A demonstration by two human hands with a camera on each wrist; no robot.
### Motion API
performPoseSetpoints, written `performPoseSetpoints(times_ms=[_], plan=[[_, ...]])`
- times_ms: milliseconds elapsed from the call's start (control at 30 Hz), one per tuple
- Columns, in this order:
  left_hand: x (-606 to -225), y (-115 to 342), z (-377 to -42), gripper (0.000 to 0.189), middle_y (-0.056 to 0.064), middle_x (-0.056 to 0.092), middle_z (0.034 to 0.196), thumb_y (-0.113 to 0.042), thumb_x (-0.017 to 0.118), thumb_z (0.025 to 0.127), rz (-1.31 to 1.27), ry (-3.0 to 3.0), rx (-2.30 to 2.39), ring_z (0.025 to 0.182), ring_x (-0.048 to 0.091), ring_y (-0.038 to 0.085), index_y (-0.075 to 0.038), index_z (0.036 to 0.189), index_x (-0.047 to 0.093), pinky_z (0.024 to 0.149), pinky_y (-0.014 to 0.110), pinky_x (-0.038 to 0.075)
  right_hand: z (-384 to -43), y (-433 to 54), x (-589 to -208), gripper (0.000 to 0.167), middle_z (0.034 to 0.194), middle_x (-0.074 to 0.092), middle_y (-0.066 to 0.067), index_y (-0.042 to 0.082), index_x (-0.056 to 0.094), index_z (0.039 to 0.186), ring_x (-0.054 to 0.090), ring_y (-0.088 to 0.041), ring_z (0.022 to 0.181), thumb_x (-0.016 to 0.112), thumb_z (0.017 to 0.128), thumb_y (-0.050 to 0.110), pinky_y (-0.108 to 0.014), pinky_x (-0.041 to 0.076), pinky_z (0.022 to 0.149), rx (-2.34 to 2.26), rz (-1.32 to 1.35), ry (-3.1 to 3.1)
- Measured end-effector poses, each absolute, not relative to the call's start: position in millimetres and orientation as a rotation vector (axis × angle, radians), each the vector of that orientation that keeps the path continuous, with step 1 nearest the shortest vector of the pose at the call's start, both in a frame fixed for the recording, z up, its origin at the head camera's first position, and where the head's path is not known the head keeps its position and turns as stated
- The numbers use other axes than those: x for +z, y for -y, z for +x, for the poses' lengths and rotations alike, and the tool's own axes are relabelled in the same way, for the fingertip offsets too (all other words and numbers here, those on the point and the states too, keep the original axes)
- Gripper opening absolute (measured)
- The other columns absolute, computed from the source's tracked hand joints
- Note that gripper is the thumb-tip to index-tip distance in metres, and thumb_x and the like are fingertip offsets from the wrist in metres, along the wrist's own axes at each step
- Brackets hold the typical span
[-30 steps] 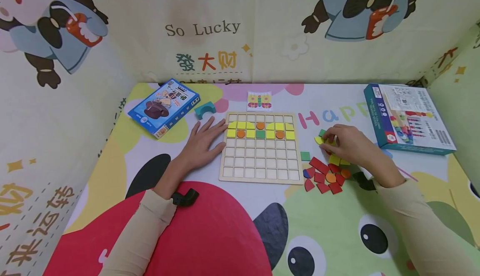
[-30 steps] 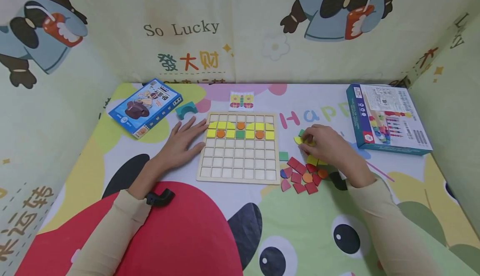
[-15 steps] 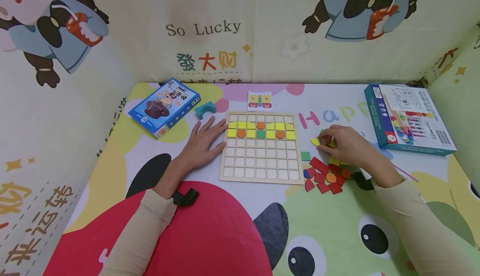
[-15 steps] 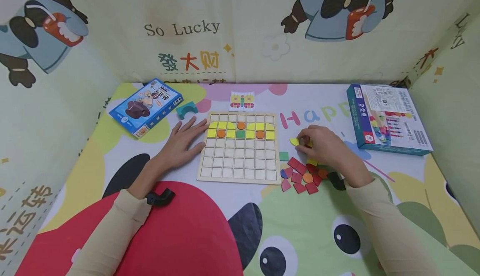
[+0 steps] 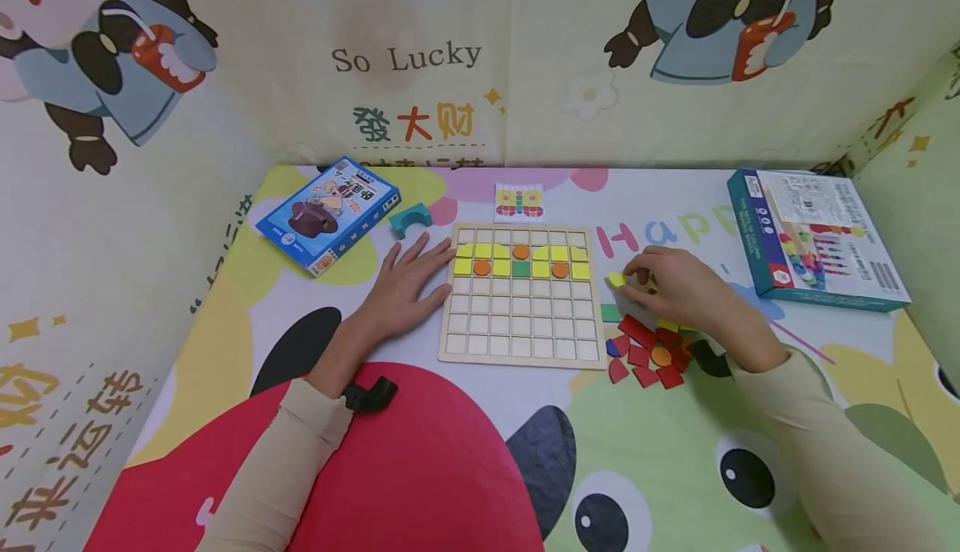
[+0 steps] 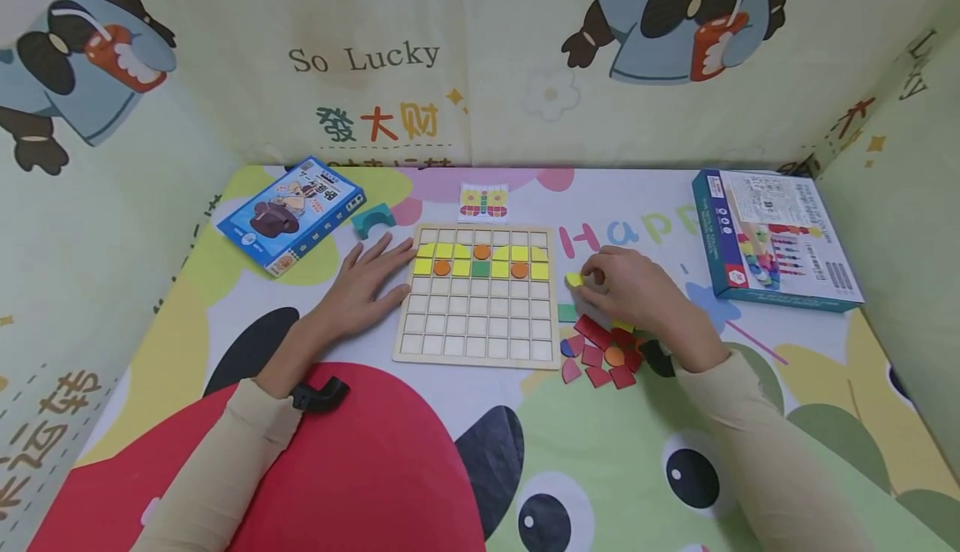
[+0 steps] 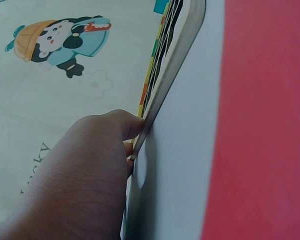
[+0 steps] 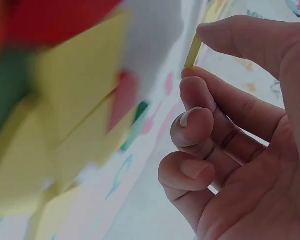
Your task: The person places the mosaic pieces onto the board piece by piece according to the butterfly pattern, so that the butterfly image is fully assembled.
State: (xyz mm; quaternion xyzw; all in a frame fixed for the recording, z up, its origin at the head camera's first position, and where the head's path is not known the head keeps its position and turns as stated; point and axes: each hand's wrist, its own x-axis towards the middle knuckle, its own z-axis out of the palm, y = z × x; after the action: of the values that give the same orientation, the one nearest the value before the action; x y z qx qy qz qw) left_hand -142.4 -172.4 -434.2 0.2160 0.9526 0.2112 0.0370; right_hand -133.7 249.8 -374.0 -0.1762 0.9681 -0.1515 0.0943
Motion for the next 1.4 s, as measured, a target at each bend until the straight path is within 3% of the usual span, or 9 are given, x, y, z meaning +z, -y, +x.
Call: performPoseSetpoints(times_ms=[233,400,633,767,867,1233,1400], plan=[[-433.6,173.7,-142.1,0.067,-0.007,0.029,0.177,-0.051,0.053,0.104,0.655,-2.917,0.654,0.170,0.009,0.025,-0.028,0.166,0.038,0.135,0.062,-0.001,-139.8,-203.9,-369.8,0.034,0.095,0.071,-0.007,0.004,0.078,0.116,0.059,-0.021,0.084,0.082,0.092,0.028,-0.031,0.053,0.068,-0.474,-0.667,-2.877],[-434.0,173.1,-141.7,0.067,-0.007,0.029,0.177,-0.051,0.053,0.104,0.657,-2.915,0.658,0.170,0.009,0.025,-0.028,0.166,0.038,0.135,0.062,-0.001,-141.5,-159.4,-369.2,0.033,0.098,0.073,-0.005,0.006,0.080,0.112,0.063,-0.020,0.086,0.081,0.093,0.033,-0.035,0.059,0.078,-0.509,-0.804,-2.850],[-432.9,172.6,-141.2,0.067,-0.007,0.030,0.177,-0.051,0.053,0.104,0.664,-2.918,0.664,0.169,0.010,0.026,-0.027,0.166,0.039,0.135,0.062,-0.001,-145.9,-102.6,-373.8,0.030,0.104,0.073,-0.004,0.010,0.080,0.112,0.064,-0.018,0.086,0.078,0.095,0.035,-0.033,0.060,0.076,-0.476,-0.906,-2.816],[-433.2,172.9,-141.2,0.066,-0.006,0.031,0.176,-0.050,0.053,0.104,0.661,-2.922,0.674,0.169,0.011,0.026,-0.027,0.165,0.040,0.135,0.063,0.000,-150.0,-79.2,-376.6,0.032,0.110,0.074,-0.004,0.010,0.079,0.116,0.067,-0.018,0.091,0.076,0.096,0.035,-0.035,0.063,0.082,-0.475,-0.947,-2.810],[-434.4,172.7,-141.2,0.067,-0.007,0.030,0.177,-0.051,0.053,0.105,0.657,-2.919,0.670,0.169,0.010,0.026,-0.028,0.165,0.039,0.135,0.063,0.000,-151.7,-67.7,-378.0,0.032,0.108,0.073,-0.004,0.009,0.078,0.116,0.067,-0.018,0.091,0.076,0.097,0.035,-0.034,0.062,0.084,-0.464,-0.958,-2.801],[-435.4,172.7,-142.3,0.068,-0.007,0.029,0.177,-0.051,0.054,0.104,0.658,-2.921,0.655,0.170,0.010,0.026,-0.028,0.166,0.038,0.135,0.063,-0.001,-153.2,-54.0,-382.8,0.031,0.104,0.071,-0.003,0.010,0.077,0.116,0.065,-0.014,0.082,0.077,0.097,0.035,-0.027,0.058,0.072,-0.399,-0.950,-2.801],[-433.9,172.1,-142.2,0.067,-0.007,0.029,0.177,-0.051,0.053,0.104,0.661,-2.916,0.660,0.169,0.010,0.026,-0.028,0.166,0.039,0.135,0.063,-0.001,-153.3,-53.9,-382.2,0.033,0.104,0.070,-0.003,0.010,0.077,0.117,0.066,-0.014,0.082,0.077,0.097,0.036,-0.029,0.060,0.073,-0.389,-0.950,-2.799]])
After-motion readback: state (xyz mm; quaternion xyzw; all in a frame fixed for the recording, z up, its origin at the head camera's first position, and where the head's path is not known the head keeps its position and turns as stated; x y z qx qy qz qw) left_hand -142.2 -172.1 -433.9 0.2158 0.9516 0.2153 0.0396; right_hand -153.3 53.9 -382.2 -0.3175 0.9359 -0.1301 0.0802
